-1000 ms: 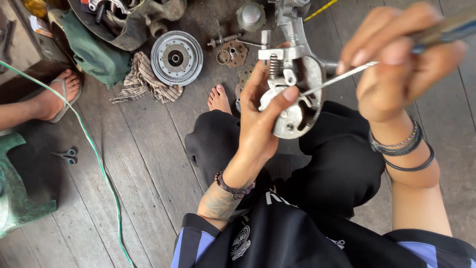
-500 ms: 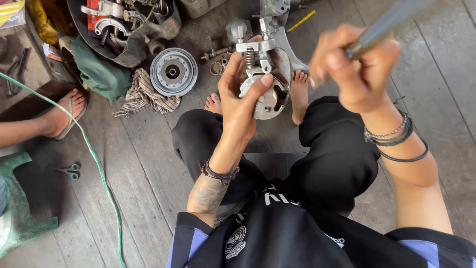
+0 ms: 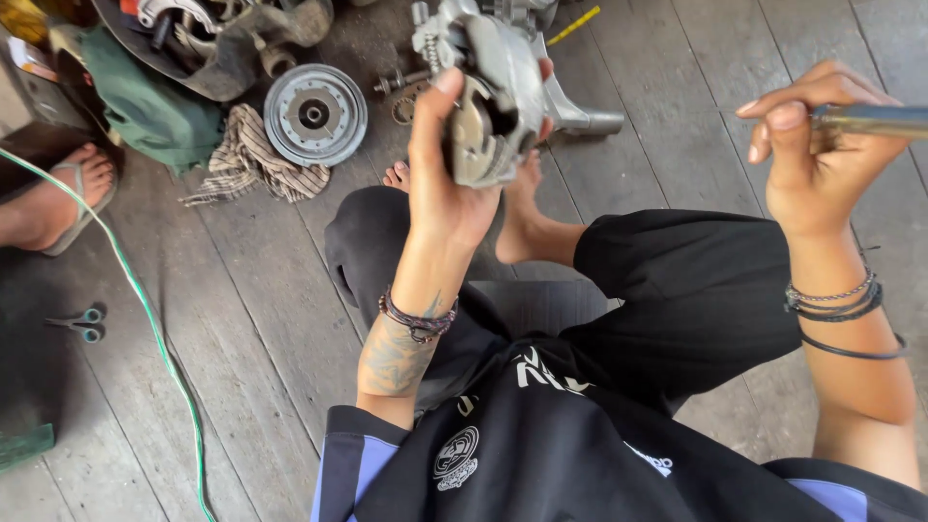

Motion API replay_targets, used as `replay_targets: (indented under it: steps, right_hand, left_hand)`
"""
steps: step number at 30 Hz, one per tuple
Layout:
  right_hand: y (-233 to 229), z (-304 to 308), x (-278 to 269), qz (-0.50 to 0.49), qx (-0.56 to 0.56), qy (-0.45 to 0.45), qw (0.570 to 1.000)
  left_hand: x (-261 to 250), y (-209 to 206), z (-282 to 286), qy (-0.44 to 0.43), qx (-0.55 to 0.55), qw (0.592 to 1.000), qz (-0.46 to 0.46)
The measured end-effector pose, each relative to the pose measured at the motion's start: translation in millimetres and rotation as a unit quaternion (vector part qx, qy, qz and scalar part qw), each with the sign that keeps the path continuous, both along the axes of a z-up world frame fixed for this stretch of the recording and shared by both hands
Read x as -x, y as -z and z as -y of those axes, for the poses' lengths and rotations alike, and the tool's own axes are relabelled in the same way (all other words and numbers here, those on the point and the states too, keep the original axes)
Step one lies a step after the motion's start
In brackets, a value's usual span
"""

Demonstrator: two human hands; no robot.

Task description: The person scrubs a circular metal part with a wire brush, then uses a screwdriver to clean the interior of a brake caliper assembly. The person handles various mechanical components on the floor while sitting cross-legged.

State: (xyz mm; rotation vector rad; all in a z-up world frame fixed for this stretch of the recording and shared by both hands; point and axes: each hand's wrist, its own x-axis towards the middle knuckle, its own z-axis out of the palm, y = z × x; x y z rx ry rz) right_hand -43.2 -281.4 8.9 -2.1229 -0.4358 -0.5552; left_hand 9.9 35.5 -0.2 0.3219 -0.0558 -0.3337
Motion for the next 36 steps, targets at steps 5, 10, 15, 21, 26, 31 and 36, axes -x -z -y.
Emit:
replay_targets:
  steps: [5, 10, 15, 21, 26, 31, 36]
  right_hand:
    - [18.0, -20.6, -15.0, -0.009, 0.002, -0.031, 0.999]
    - [37.7, -51.2, -39.7, -0.054, -0.005, -0.083, 0.995]
    - [70.1, -65.0, -71.9, -0.069, 0.059, -0.084, 0.992]
    - [142.6, -47.2, -134.9, 0.021, 0.098, -0.015, 0.995]
    - [188.0, -33.0, -170.5, -0.029, 0.099, 0.018, 0.994]
    - [216.8, -23.2, -195.7, -0.08, 0.068, 0.025, 0.994]
    - [229.9, -19.1, -213.7, -0.081, 0.066, 0.01, 0.995]
  left_hand:
    - [-3.5, 14.3, -10.6, -0.002, 0.093, 0.995, -0.043]
    - [-0.8, 16.6, -17.9, -0.023, 0.14, 0.987, -0.076]
    - [-1.9, 17.2, -26.3, -0.026, 0.15, 0.984, -0.092]
    - [1.1, 11.8, -31.3, -0.043, 0.14, 0.984, -0.098]
    - [-0.2, 10.5, -31.8, -0.038, 0.144, 0.984, -0.1]
    - [4.3, 6.1, -37.0, -0.047, 0.151, 0.981, -0.116]
    - [6.5, 3.1, -42.1, -0.073, 0.158, 0.977, -0.125]
